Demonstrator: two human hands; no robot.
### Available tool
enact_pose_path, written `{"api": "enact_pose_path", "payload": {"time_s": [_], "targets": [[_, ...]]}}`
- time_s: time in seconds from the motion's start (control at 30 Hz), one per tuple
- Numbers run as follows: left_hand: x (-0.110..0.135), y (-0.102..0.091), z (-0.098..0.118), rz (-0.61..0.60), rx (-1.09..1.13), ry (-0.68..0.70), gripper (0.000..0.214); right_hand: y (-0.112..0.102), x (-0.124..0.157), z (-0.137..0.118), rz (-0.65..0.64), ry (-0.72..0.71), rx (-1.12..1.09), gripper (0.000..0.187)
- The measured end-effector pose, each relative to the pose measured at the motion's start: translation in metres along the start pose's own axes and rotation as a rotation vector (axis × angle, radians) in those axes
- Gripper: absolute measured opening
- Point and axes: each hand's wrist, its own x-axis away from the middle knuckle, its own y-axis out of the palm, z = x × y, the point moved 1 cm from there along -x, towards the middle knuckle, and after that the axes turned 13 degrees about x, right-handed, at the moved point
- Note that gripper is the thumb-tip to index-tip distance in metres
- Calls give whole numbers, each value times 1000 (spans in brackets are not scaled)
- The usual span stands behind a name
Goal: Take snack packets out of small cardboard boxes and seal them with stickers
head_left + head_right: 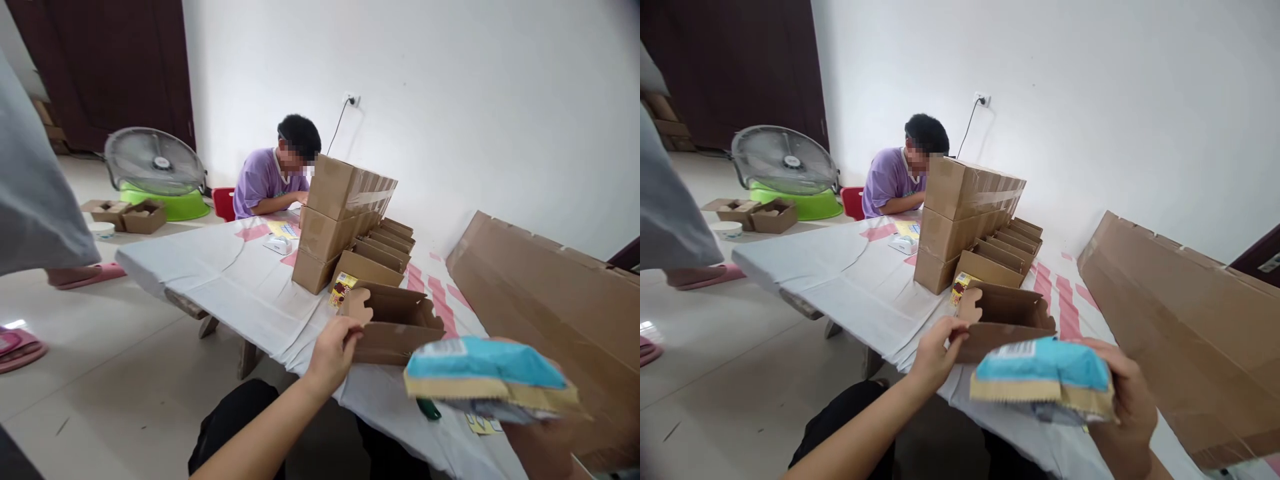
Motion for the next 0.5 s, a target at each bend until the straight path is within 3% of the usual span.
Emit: {"api": "enact_pose_path", "payload": {"time_s": [0.17, 0.27, 0.4, 0.5], "targets": [[-20, -19, -34, 12, 44, -93, 23, 26, 35, 13, -382, -22, 54, 18], [-23, -30, -54, -6, 58, -174, 30, 52, 56, 23, -480, 32, 55, 17], [-25, -33, -74, -181, 110, -253, 53, 87, 71, 34, -602, 121, 63, 20], [-26, -31, -83, -257, 133, -277, 57, 110, 73, 41, -667, 178, 114, 24]]}}
